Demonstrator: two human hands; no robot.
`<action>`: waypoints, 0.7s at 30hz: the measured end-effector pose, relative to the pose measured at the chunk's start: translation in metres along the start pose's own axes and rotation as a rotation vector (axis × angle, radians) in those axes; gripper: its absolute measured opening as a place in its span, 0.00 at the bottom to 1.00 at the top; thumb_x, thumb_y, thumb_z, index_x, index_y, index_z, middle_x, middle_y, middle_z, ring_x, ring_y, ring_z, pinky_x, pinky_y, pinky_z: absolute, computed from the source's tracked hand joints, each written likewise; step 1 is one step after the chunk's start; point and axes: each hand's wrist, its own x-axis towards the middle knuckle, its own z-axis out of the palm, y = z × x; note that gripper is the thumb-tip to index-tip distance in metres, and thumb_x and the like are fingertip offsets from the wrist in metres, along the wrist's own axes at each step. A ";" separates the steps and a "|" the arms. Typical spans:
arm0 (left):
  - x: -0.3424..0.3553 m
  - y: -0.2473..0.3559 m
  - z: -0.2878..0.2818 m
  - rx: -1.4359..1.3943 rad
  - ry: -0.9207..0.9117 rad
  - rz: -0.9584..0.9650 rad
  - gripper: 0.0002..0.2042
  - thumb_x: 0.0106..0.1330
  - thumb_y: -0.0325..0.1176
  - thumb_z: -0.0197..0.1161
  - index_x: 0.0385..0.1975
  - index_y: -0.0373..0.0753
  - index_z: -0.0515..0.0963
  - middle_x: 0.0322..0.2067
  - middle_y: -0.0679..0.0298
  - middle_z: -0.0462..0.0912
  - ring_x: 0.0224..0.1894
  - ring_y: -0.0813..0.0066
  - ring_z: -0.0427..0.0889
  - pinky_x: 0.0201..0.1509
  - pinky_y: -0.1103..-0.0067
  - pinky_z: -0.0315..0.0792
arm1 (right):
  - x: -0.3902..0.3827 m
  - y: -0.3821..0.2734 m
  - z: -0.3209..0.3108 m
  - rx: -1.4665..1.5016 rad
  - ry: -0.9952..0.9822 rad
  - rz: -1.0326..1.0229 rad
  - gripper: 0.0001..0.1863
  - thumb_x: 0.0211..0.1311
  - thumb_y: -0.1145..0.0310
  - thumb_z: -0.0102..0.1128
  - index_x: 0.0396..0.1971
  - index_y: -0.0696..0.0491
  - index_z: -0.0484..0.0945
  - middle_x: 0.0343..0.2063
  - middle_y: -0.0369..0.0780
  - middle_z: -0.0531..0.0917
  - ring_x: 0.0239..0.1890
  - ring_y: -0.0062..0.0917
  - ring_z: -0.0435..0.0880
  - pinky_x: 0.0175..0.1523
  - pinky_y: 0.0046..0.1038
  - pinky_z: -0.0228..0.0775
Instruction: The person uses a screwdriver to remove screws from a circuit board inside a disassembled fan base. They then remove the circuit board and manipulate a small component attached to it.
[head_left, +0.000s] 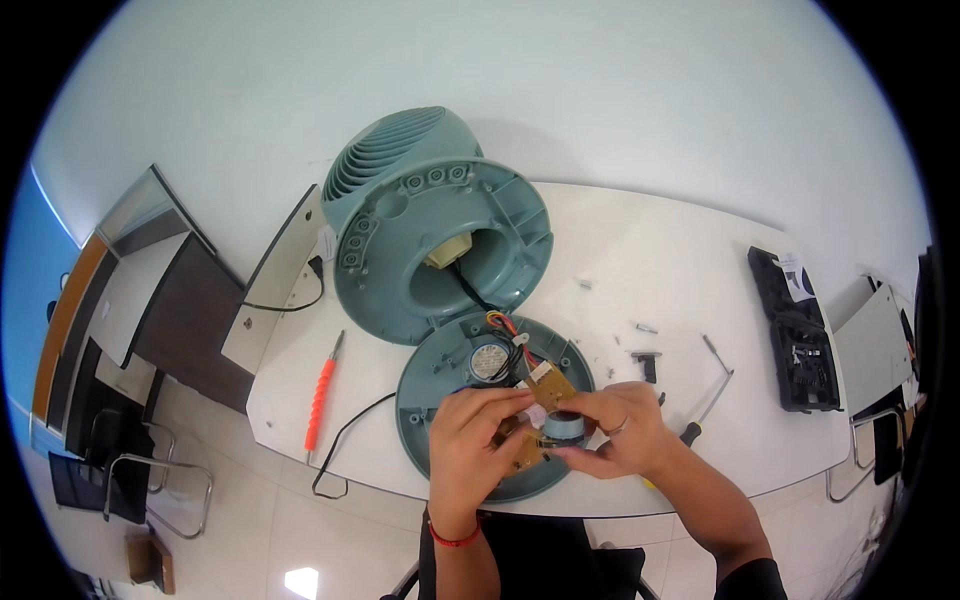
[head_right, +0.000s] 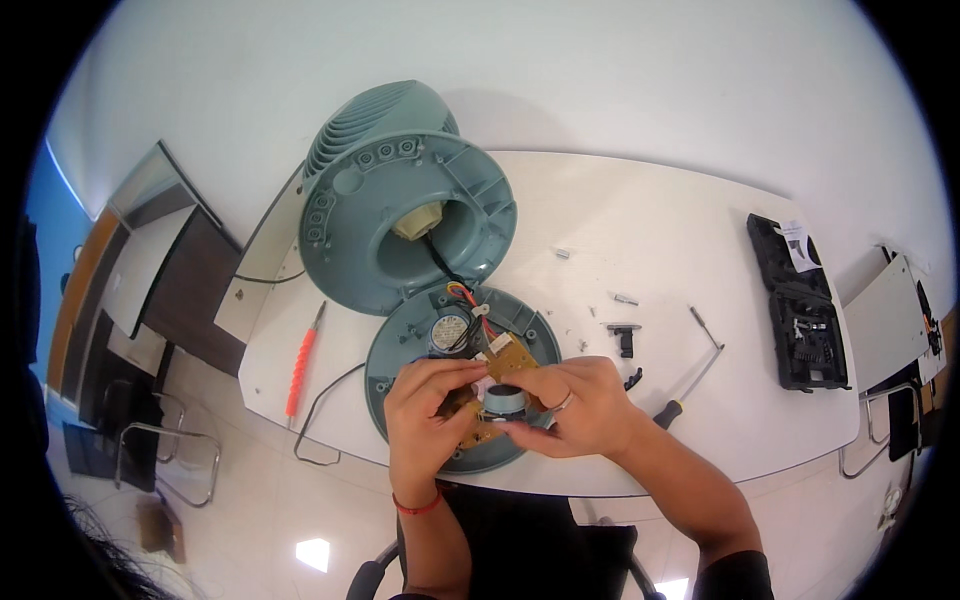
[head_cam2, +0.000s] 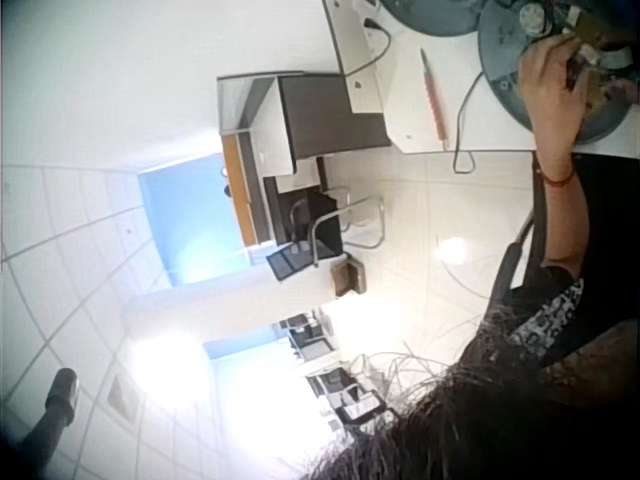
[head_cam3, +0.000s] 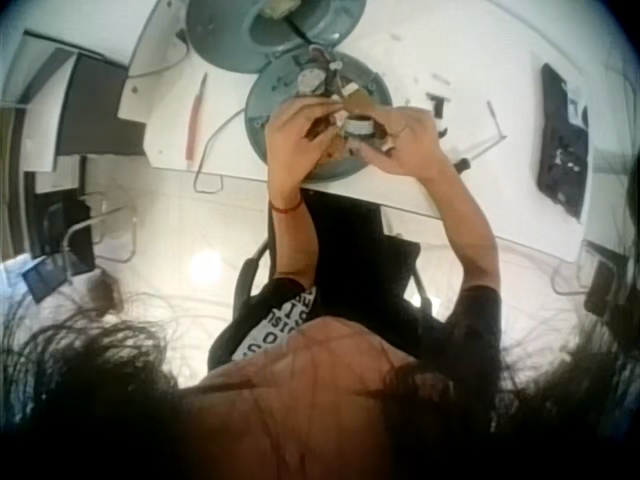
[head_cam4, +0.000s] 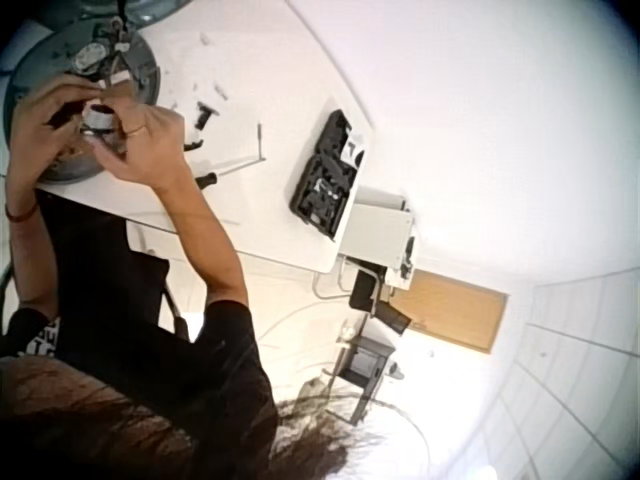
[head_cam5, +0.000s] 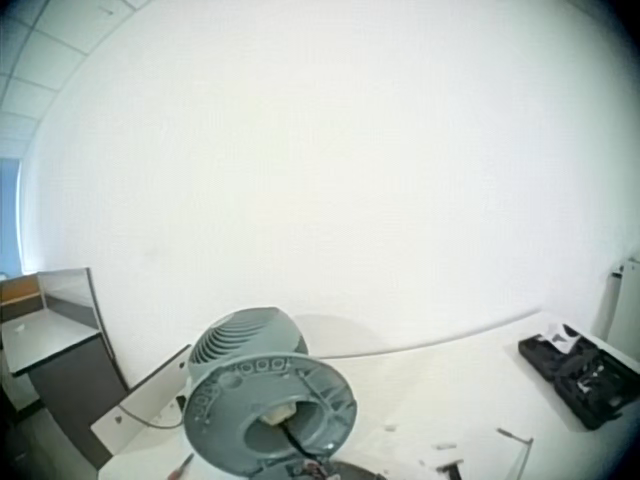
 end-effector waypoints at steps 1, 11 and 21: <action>0.000 0.000 0.000 0.000 -0.002 -0.003 0.18 0.45 0.17 0.72 0.39 0.38 0.90 0.42 0.63 0.91 0.44 0.62 0.87 0.49 0.72 0.79 | 0.001 -0.001 -0.001 0.014 -0.001 0.022 0.27 0.50 0.63 0.84 0.49 0.52 0.82 0.19 0.33 0.81 0.17 0.26 0.82 0.24 0.24 0.71; 0.001 -0.003 0.003 -0.031 -0.035 0.054 0.13 0.50 0.26 0.80 0.37 0.40 0.89 0.42 0.69 0.92 0.41 0.67 0.86 0.49 0.72 0.77 | -0.001 0.003 0.001 0.003 0.118 0.056 0.27 0.50 0.65 0.84 0.48 0.54 0.80 0.22 0.35 0.84 0.16 0.21 0.80 0.23 0.20 0.72; 0.001 -0.002 0.004 -0.010 -0.042 0.051 0.12 0.48 0.27 0.82 0.33 0.38 0.88 0.39 0.65 0.92 0.42 0.65 0.87 0.47 0.72 0.80 | 0.000 -0.002 0.002 0.116 0.098 0.265 0.24 0.57 0.62 0.82 0.46 0.57 0.78 0.18 0.35 0.81 0.16 0.18 0.79 0.22 0.19 0.67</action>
